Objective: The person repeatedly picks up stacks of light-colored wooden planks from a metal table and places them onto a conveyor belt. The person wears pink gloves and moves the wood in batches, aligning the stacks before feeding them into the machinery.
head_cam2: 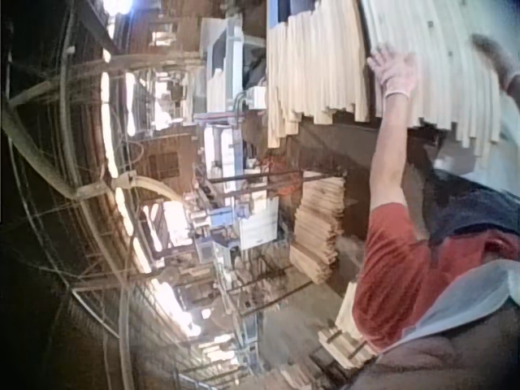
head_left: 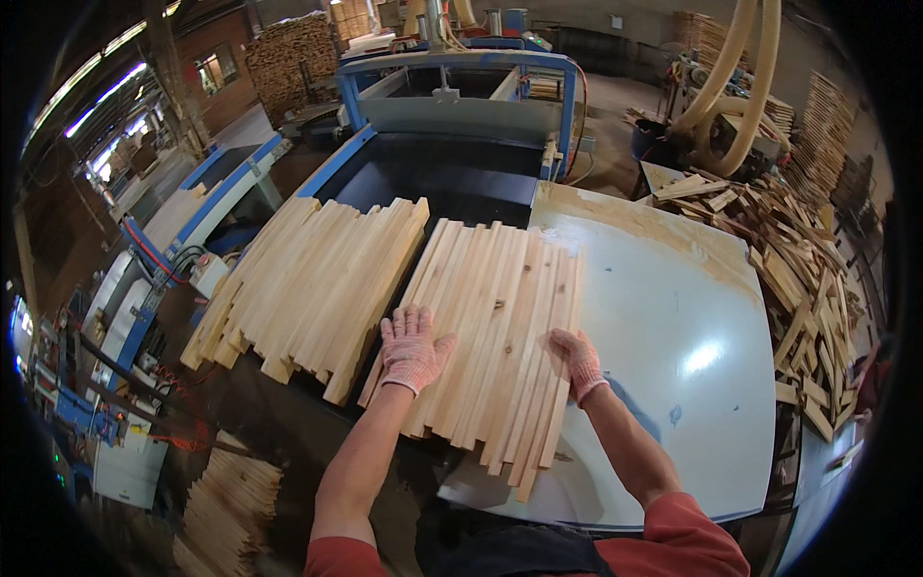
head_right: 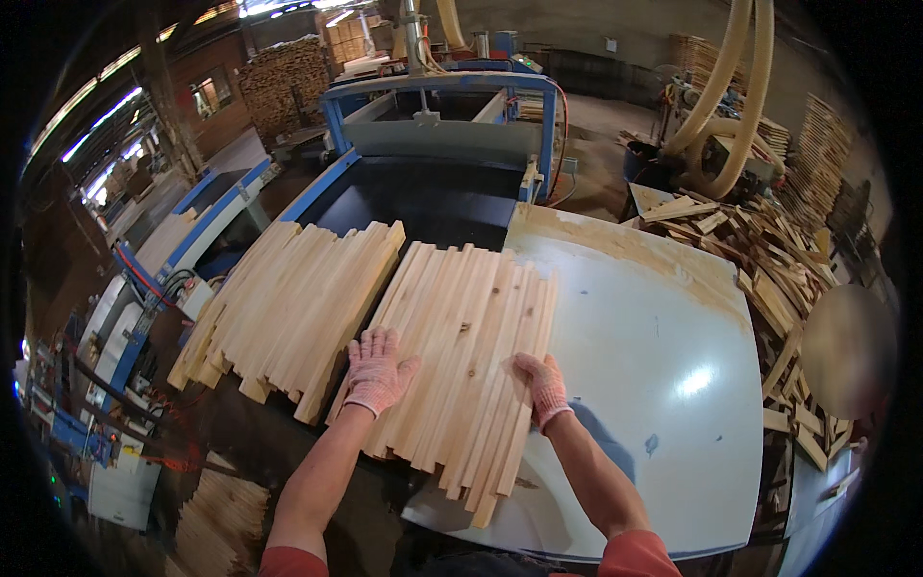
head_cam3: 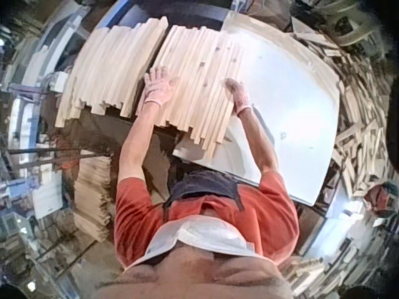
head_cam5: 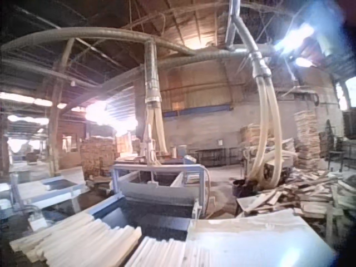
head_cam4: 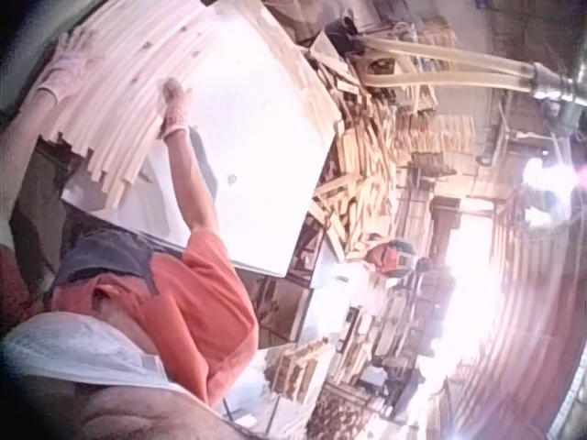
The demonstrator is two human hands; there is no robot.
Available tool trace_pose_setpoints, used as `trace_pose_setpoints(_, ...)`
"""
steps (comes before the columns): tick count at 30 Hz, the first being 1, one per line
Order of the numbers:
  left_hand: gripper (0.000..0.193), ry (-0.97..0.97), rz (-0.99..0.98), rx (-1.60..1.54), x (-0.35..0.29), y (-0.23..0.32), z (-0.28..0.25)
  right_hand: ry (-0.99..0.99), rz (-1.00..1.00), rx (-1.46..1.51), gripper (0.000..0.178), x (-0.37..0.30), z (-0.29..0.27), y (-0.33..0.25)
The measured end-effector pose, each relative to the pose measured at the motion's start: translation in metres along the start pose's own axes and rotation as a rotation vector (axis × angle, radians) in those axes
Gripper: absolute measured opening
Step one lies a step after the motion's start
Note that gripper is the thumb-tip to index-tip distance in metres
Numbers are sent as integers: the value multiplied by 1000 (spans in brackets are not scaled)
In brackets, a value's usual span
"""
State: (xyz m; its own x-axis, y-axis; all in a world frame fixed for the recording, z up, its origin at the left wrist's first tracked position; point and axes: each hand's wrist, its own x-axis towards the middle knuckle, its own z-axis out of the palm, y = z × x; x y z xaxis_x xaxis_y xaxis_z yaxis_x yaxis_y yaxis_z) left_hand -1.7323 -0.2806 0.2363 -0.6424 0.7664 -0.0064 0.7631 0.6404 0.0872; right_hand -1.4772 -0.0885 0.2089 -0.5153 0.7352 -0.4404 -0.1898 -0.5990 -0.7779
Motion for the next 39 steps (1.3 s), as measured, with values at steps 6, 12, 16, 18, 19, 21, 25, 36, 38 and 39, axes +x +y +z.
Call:
trace_pose_setpoints(6,87,-11,126,0,29,-78,6,17,5,-124,36,12,69,16)
trace_pose_setpoints(12,89,-123,456,-73,8,-46,-23,252,159,-1372,103,-19,93,-28)
trace_pose_setpoints(16,94,-129,504,-98,3,-53,-28,500,-264,-1371,113,-31,109,11)
trace_pose_setpoints(18,95,-110,513,-112,3,-57,-25,537,-315,-1567,112,-38,135,20)
trace_pose_setpoints(19,96,-99,513,-124,3,-59,-22,549,-339,-1665,111,-38,147,25)
trace_pose_setpoints(21,96,-79,515,-132,4,-61,-20,561,-316,-1661,108,-33,161,29)
trace_pose_setpoints(25,94,-87,518,-90,3,-56,-25,594,-312,-1592,96,-33,164,20)
trace_pose_setpoints(36,94,-108,506,45,1,-45,-24,672,-269,-1495,85,-50,86,-16)
trace_pose_setpoints(38,94,-124,498,55,-1,-42,-25,665,-231,-1476,87,-53,77,-22)
trace_pose_setpoints(39,94,-125,501,67,-1,-41,-22,688,-237,-1499,88,-51,74,-18)
